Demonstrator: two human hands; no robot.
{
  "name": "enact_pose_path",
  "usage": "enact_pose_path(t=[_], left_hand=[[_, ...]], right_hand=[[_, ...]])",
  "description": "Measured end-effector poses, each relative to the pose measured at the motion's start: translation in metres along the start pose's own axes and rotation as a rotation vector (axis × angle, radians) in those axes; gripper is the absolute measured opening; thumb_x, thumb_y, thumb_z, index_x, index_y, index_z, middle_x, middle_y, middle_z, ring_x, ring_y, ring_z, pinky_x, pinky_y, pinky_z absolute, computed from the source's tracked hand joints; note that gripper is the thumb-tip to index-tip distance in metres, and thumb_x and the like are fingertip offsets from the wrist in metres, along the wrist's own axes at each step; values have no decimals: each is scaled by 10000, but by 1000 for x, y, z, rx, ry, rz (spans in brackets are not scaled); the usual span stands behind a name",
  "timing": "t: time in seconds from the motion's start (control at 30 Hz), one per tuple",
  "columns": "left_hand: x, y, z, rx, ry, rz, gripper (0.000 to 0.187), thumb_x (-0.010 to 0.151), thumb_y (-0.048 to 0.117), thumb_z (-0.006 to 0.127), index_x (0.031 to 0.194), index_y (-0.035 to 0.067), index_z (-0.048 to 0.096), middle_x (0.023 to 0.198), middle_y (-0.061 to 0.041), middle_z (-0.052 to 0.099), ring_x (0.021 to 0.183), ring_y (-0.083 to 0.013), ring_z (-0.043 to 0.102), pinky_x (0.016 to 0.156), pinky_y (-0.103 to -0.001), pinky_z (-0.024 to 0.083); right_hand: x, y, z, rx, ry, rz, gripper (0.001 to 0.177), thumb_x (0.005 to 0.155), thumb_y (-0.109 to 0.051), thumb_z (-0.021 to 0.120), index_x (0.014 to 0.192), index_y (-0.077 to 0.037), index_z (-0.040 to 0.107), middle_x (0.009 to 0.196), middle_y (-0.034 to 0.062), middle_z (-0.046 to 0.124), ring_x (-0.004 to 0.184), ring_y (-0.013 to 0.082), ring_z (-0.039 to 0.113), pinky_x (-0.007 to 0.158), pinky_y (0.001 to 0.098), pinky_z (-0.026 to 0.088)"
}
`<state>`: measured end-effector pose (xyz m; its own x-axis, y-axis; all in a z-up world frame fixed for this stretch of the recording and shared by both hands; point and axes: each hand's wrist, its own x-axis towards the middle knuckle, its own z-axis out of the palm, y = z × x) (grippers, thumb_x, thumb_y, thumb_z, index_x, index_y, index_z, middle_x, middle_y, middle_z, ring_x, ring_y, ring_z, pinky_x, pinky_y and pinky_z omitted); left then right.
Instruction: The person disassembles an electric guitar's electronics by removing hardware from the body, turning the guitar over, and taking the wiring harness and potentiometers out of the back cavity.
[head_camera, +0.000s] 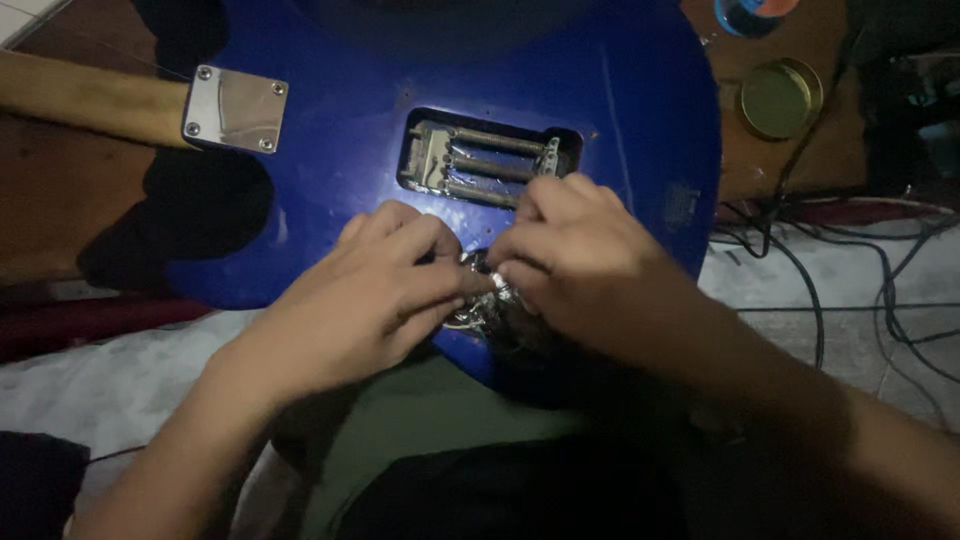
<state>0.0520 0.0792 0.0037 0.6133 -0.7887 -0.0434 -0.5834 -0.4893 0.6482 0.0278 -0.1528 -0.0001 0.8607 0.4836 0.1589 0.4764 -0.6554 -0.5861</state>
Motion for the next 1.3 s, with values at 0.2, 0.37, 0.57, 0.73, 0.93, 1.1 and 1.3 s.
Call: enact_pose_path(t=[0.2, 0.37, 0.57, 0.73, 0.93, 1.1, 1.3], left_hand=[[-12, -13, 10, 7, 97, 102, 245, 863, 186, 706, 1099, 173, 770, 1008, -15, 629, 1038, -241, 538, 900, -403, 442], [-14, -16, 11, 60, 91, 125, 185, 860, 160, 698, 1033, 137, 758, 1009, -13, 631, 1044, -235, 541, 929, -407, 437], [-13, -10, 5, -9, 24, 67, 262, 889, 150, 684, 1138, 158, 765, 968, 4, 635, 1009, -224, 547, 877, -398, 431], [-9, -6, 7, 13, 91, 59, 373, 830, 136, 711, 1193, 207, 761, 1015, -22, 642, 1068, -252, 545, 926, -414, 441], [-4, -4, 14, 72, 103, 26, 371, 824, 138, 720, 1181, 225, 767, 1001, -9, 640, 1064, -249, 549, 926, -409, 441], [-6, -6, 15, 43, 117, 11, 357, 819, 134, 720, 1158, 233, 774, 983, 4, 636, 1063, -245, 552, 909, -400, 441], [-10, -7, 13, 22, 125, 47, 358, 834, 118, 708, 1170, 223, 768, 988, 0, 631, 1081, -246, 554, 937, -417, 438]], right_hand=[[11, -9, 3, -161, -69, -53, 131, 811, -201, 819, 839, -75, 800, 858, 74, 610, 827, 230, 554, 692, 373, 418], [17, -12, 4, -302, -87, -224, 187, 754, -239, 820, 787, -61, 776, 950, 121, 625, 883, 263, 567, 711, 387, 438], [12, 2, -5, -55, -93, -148, 137, 834, -99, 759, 961, -79, 808, 899, 95, 609, 864, 242, 568, 738, 374, 475], [-8, 17, -15, 120, -6, 30, 181, 863, -35, 698, 1029, -58, 767, 924, 67, 615, 876, 191, 593, 734, 326, 492], [-17, 20, -16, -24, -115, -19, 243, 820, -160, 751, 1055, -111, 788, 918, 62, 609, 895, 233, 549, 761, 380, 423], [6, 11, -20, -226, -175, -248, 171, 771, -257, 743, 864, -118, 776, 997, 106, 642, 887, 251, 549, 688, 386, 401], [37, -3, -29, -435, -561, -294, 265, 839, -363, 694, 767, -125, 787, 931, 114, 608, 875, 277, 545, 603, 403, 415]])
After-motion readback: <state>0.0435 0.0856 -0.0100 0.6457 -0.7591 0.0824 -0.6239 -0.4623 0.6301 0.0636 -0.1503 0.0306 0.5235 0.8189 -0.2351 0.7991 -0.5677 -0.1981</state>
